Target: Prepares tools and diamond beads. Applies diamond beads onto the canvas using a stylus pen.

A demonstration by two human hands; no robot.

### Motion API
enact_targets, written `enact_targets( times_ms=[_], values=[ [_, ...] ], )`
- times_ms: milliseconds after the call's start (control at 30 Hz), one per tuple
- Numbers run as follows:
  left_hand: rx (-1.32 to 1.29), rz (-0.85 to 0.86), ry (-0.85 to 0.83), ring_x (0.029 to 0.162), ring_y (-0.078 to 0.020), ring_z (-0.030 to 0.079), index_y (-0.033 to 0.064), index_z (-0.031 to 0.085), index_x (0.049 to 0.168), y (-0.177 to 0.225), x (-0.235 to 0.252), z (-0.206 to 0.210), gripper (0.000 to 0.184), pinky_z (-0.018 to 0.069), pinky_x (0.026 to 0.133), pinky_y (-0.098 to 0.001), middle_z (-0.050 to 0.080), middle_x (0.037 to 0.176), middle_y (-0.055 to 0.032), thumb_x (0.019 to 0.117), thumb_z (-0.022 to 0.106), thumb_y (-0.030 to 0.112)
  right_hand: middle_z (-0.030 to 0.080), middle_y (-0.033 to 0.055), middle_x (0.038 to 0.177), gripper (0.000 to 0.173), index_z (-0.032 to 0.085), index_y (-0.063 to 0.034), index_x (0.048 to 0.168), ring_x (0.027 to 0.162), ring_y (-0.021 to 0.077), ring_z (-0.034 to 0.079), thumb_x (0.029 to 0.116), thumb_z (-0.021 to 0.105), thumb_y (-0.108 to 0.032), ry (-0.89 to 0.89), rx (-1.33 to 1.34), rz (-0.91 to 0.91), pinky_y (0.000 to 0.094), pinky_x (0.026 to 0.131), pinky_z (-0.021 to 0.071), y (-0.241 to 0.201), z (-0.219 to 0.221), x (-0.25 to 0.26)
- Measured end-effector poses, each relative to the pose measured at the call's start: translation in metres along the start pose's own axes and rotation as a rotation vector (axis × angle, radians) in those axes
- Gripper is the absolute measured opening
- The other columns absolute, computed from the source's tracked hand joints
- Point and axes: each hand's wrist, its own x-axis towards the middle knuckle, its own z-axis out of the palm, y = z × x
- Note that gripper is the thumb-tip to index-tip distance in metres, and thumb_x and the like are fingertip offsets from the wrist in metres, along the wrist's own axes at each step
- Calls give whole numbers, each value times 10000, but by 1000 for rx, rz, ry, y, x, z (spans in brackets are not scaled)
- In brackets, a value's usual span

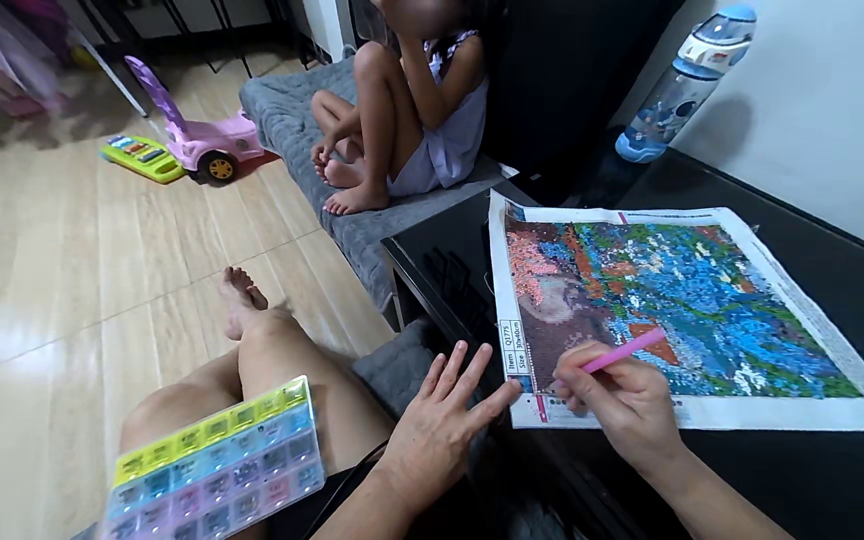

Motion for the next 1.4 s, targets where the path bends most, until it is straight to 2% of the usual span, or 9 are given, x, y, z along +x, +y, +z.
enact_targets(
  times_ms=[100,400,1400],
  values=[
    [-2,-1,-2,1424,-433,455,310,579,1446,0,1,-1,884,460,1088,-559,502,1525,-190,660,690,-79,669,-100,805,169,684,-204,919,623,-23,633,1011,623,-332,37,-4,20,138,552,563,1,-2,1],
    [-5,2,-2,1428,-433,449,307,582,1444,0,0,-1,888,465,1083,-558,492,1535,-187,653,688,-83,661,-92,794,150,682,-178,893,617,-31,622,996,633,-275,30,-17,17,132,552,556,3,-1,1],
    [-7,7,4,1440,-421,437,311,585,1443,-1,0,0,867,451,1099,-550,484,1546,-176,668,668,-68,660,-80,804,178,685,-152,880,632,-30,624,992,648,-286,-7,-32,-13,125,567,556,8,3,-1]
  ],
)
